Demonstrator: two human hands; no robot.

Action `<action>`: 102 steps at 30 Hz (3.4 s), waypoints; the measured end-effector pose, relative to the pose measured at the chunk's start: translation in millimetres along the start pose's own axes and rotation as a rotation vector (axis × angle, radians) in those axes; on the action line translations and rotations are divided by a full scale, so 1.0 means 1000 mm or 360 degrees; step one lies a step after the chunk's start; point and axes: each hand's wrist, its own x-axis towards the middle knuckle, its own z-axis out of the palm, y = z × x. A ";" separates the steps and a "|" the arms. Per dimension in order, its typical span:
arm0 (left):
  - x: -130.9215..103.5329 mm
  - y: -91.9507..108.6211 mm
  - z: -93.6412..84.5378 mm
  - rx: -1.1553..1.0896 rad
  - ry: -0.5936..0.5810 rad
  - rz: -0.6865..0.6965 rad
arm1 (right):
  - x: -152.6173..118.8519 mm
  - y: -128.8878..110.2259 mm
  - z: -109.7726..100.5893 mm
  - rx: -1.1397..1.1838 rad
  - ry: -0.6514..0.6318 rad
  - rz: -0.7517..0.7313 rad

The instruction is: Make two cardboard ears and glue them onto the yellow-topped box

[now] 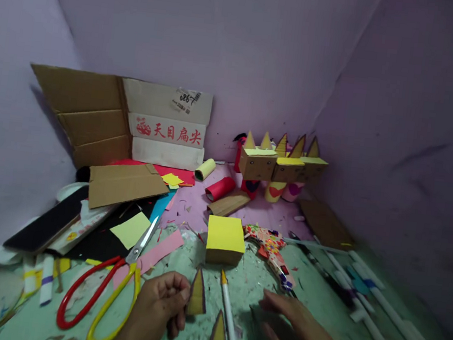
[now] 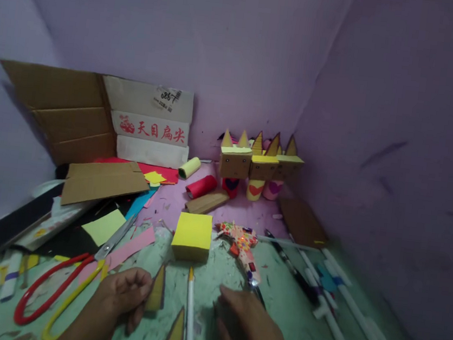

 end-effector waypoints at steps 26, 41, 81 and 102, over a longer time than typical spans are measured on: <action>-0.015 0.005 -0.004 -0.0158 0.0090 0.0359 | 0.112 0.016 0.037 0.0604 -0.0411 0.0449; -0.011 0.009 -0.012 -0.0348 0.0366 0.0555 | 0.047 -0.035 -0.008 0.1644 -0.0398 0.0947; -0.012 0.021 -0.014 0.0087 0.0709 0.1023 | 0.055 -0.026 0.046 0.1107 -0.0133 0.0586; -0.043 0.046 0.021 0.0283 0.0460 0.1148 | 0.077 -0.097 0.028 0.1472 -0.0068 0.0889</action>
